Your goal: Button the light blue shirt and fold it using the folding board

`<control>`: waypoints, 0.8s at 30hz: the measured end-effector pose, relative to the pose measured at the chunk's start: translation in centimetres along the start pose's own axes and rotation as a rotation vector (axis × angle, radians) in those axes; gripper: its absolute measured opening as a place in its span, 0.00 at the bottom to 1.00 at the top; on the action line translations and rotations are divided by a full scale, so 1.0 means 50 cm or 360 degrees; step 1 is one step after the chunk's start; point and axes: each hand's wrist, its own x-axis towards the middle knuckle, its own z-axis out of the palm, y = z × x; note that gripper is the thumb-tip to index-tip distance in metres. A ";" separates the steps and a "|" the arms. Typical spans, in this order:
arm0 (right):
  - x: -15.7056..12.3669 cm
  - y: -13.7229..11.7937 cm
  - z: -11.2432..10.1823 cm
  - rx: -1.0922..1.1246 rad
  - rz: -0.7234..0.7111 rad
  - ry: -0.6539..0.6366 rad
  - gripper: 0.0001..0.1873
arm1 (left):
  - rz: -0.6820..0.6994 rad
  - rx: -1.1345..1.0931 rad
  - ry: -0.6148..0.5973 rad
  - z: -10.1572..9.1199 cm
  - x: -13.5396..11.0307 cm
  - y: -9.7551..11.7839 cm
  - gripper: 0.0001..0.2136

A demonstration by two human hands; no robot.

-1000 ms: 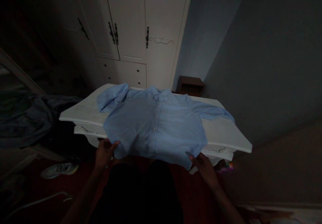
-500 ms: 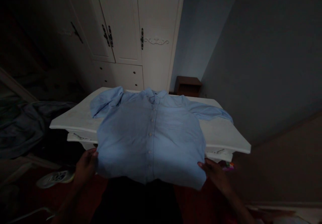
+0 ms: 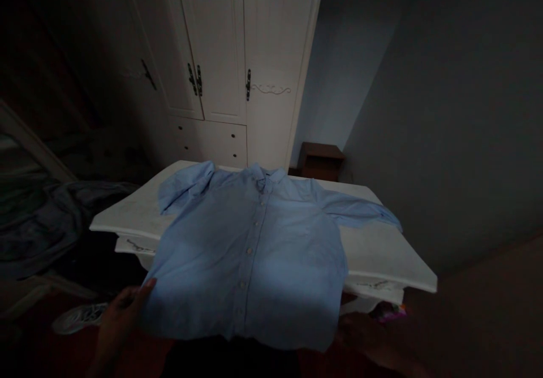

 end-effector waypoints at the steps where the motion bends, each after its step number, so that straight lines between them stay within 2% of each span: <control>1: -0.003 -0.013 -0.011 0.0016 0.0015 -0.0083 0.20 | -0.0019 0.0014 0.0024 -0.008 0.003 0.003 0.24; 3: -0.004 -0.048 -0.036 0.0054 -0.0001 -0.0279 0.20 | -0.0042 0.0060 0.0160 -0.021 0.010 0.019 0.23; 6: 0.010 -0.126 -0.074 -0.0010 -0.0142 -0.0330 0.21 | 0.0010 0.0071 0.0380 -0.021 0.016 0.070 0.21; 10: 0.075 -0.243 -0.116 -0.0022 -0.0415 -0.0237 0.19 | 0.0285 -0.0205 0.0287 0.026 0.020 0.194 0.17; 13: 0.166 -0.302 -0.136 0.0064 -0.0634 -0.0150 0.17 | 0.0557 -0.0372 0.0217 0.084 0.037 0.309 0.15; 15: 0.245 -0.321 -0.142 0.0132 -0.0796 0.0018 0.17 | 0.0708 -0.0443 0.0052 0.129 0.060 0.382 0.15; 18: 0.375 -0.334 -0.140 0.0151 -0.0983 0.0365 0.15 | 0.0944 -0.0468 -0.0348 0.212 0.108 0.468 0.15; 21: 0.491 -0.346 -0.137 -0.0151 -0.1067 0.0543 0.17 | 0.1120 -0.0298 -0.0730 0.306 0.159 0.522 0.12; 24: 0.577 -0.353 -0.153 -0.0563 -0.0938 0.0609 0.22 | 0.1321 0.0137 -0.0889 0.388 0.199 0.551 0.12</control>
